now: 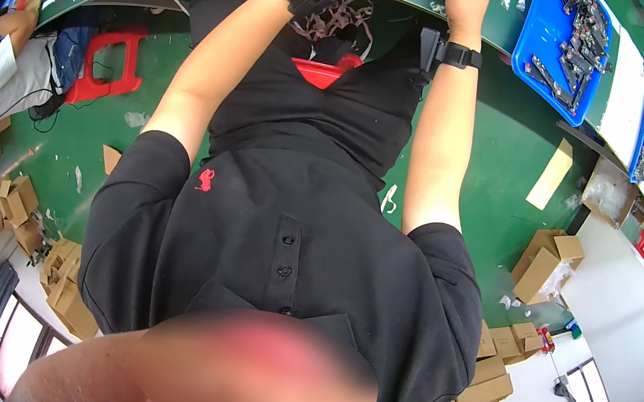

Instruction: Assembling small electronic components and wiring at a factory workbench.

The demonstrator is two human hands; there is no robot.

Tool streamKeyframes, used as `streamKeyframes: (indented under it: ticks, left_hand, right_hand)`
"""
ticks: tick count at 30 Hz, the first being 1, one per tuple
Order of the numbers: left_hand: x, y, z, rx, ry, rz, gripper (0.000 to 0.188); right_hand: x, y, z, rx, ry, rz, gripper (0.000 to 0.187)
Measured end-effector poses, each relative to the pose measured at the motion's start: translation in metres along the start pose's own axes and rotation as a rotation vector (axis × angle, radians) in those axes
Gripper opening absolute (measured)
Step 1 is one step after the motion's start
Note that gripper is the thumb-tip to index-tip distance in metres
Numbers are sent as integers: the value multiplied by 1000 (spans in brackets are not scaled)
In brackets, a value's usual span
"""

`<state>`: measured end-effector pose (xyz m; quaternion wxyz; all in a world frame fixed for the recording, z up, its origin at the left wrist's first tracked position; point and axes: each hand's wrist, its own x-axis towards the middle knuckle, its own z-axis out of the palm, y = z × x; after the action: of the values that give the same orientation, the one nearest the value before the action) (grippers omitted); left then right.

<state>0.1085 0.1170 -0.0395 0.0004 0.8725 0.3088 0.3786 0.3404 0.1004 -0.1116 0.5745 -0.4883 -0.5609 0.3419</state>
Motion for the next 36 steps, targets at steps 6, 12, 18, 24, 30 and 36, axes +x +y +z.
streamKeyframes:
  ticks: [6, 12, 18, 24, 30, 36]
  left_hand:
    - [-1, -3, 7, 87, -54, -4, 16]
    - [-3, -1, 6, 95, -83, -19, 15]
    - [-5, -1, 7, 113, -72, 17, 14]
    - [-2, -9, 7, 92, -53, 14, 12]
    - [1, -11, 15, 151, -156, 62, 15]
    - [-7, -5, 8, 83, -180, 17, 21]
  right_hand:
    - [1, 5, -3, 20, -58, 75, 3]
    - [0, -8, 3, 46, -137, 185, 5]
    - [-1, -6, 1, -58, -118, 227, 7]
    - [12, -37, 6, -374, -140, 47, 10]
    - [31, -75, -1, -835, -432, -31, 18]
    - [20, -72, 18, -1053, -313, -41, 12]
